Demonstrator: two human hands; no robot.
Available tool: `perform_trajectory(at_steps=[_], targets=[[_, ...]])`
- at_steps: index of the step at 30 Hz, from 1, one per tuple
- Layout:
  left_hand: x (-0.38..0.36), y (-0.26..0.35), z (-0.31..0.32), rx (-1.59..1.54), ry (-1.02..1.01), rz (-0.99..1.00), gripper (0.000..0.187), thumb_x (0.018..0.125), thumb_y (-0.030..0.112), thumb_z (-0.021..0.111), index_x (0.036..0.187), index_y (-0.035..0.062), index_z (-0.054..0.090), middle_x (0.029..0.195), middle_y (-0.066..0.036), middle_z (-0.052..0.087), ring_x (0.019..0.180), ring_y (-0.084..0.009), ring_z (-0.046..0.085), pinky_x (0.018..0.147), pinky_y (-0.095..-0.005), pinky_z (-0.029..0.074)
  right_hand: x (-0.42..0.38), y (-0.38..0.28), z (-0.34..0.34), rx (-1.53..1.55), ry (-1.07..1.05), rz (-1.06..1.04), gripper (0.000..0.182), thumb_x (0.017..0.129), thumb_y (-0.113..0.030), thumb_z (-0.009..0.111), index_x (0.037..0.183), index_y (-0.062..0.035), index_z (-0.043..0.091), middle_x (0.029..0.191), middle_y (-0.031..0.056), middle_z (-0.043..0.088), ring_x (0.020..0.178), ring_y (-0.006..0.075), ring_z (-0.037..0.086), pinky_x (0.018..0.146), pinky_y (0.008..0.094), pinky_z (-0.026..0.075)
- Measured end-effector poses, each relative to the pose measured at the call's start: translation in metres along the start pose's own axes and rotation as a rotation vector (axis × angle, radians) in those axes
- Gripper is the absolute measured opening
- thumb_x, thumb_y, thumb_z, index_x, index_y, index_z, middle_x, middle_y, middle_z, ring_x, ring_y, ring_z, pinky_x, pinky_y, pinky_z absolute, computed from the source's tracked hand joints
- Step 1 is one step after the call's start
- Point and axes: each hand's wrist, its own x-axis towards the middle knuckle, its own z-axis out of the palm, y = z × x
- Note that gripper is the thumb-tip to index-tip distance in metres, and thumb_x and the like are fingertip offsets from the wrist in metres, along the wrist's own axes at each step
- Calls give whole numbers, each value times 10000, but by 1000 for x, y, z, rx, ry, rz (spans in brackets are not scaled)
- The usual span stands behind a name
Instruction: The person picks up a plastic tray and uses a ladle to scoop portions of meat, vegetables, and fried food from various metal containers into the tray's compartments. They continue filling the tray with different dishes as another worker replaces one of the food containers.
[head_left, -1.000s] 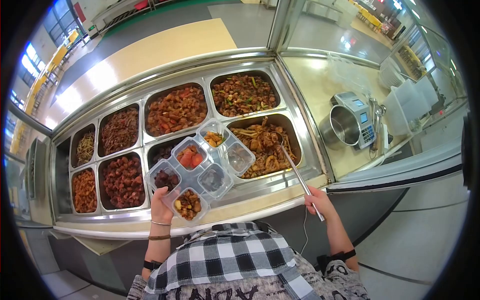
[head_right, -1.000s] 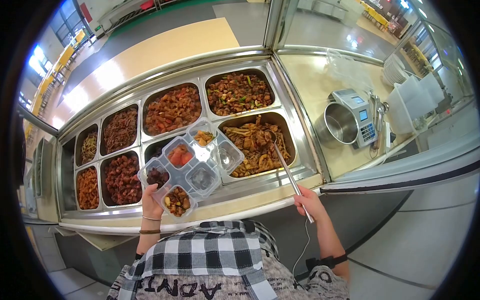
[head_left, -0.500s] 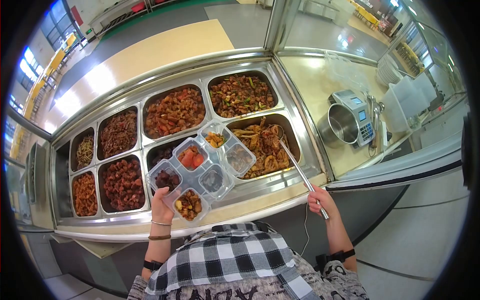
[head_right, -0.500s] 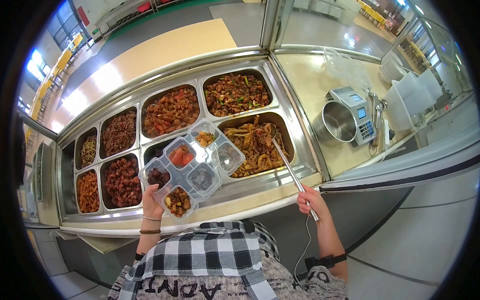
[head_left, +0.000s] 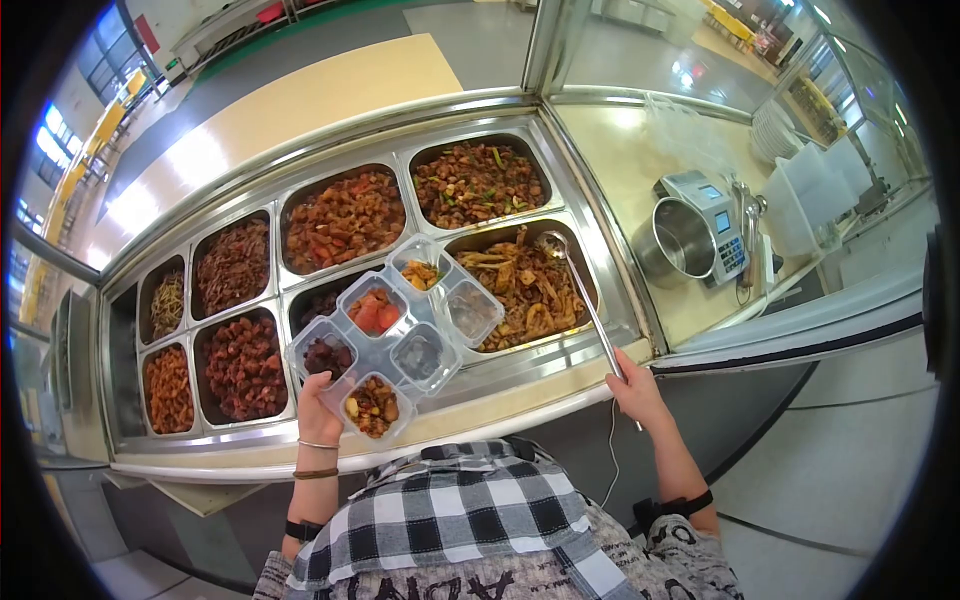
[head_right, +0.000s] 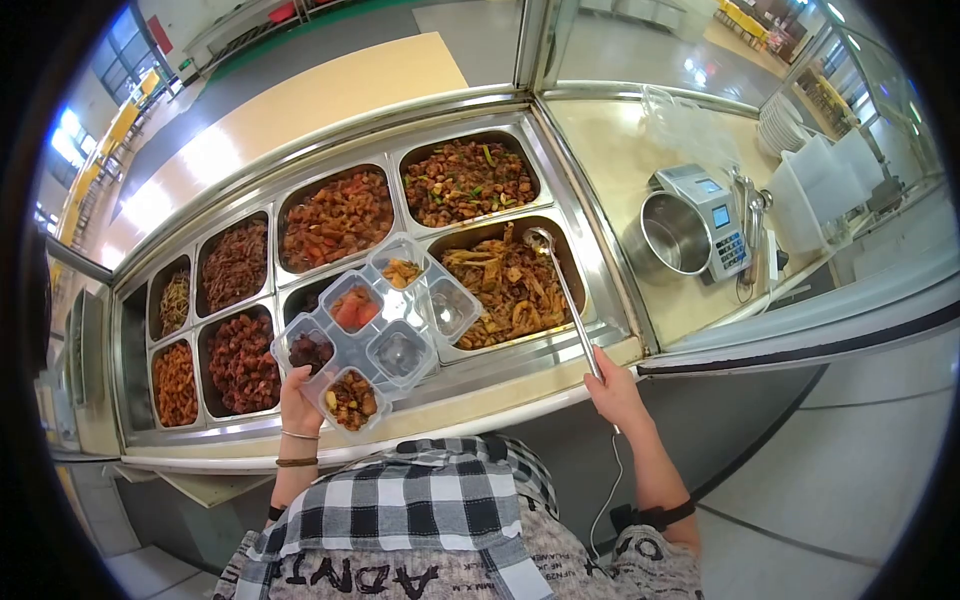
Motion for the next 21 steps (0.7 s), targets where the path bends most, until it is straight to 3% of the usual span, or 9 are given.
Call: perform_trajectory(at_steps=[2,5,10,12,16,18,20,21], targets=[[0,0,0,9,27,11,395,724,55,483,1113,-7,456,1062,-142,551,935,-302,542,842,-417,441,-4,-18,-6,201,-98,127,454,788,-103,495,1233,-55,415,583,51,446,455,120,450,426,282,406],[-4,1,8,3,35,34,328,722,50,510,1046,2,494,1002,-123,570,894,-283,558,821,-386,453,0,-22,0,249,-188,137,453,797,-95,472,1243,-62,400,578,14,422,406,95,411,368,257,370],[-4,2,10,-1,26,11,338,718,44,510,1052,-2,491,1001,-128,570,888,-285,559,819,-385,458,17,-14,27,283,-266,223,402,810,-96,461,1207,-55,416,571,-11,407,390,71,377,356,230,334],[-1,2,5,0,2,9,375,718,45,498,1089,2,470,1036,-137,558,920,-296,549,834,-400,449,15,-18,15,585,-354,399,288,817,-96,450,1101,-45,450,567,-11,401,388,70,373,353,233,326],[-3,1,5,9,8,8,410,720,46,488,1126,5,448,1070,-146,546,944,-304,542,847,-411,442,5,-12,-11,671,-476,452,214,821,-92,455,1033,-64,467,559,-22,394,381,63,362,343,220,298],[-1,0,4,10,10,4,405,721,46,491,1122,5,453,1065,-144,549,938,-301,545,844,-409,444,3,-12,-8,614,-472,431,226,815,-89,451,1038,-64,469,560,-16,399,380,69,367,342,230,312],[-2,0,4,13,14,1,400,722,47,493,1118,5,457,1059,-141,552,931,-298,547,841,-406,445,0,-18,10,260,-290,216,233,805,-83,447,1036,-61,472,559,-8,401,380,75,373,339,243,329],[-4,0,8,16,14,11,358,723,48,497,1078,1,474,1021,-136,562,906,-292,554,830,-397,453,0,-21,20,247,-249,204,224,801,-84,436,1021,-61,473,558,-2,402,380,80,381,335,253,342]])
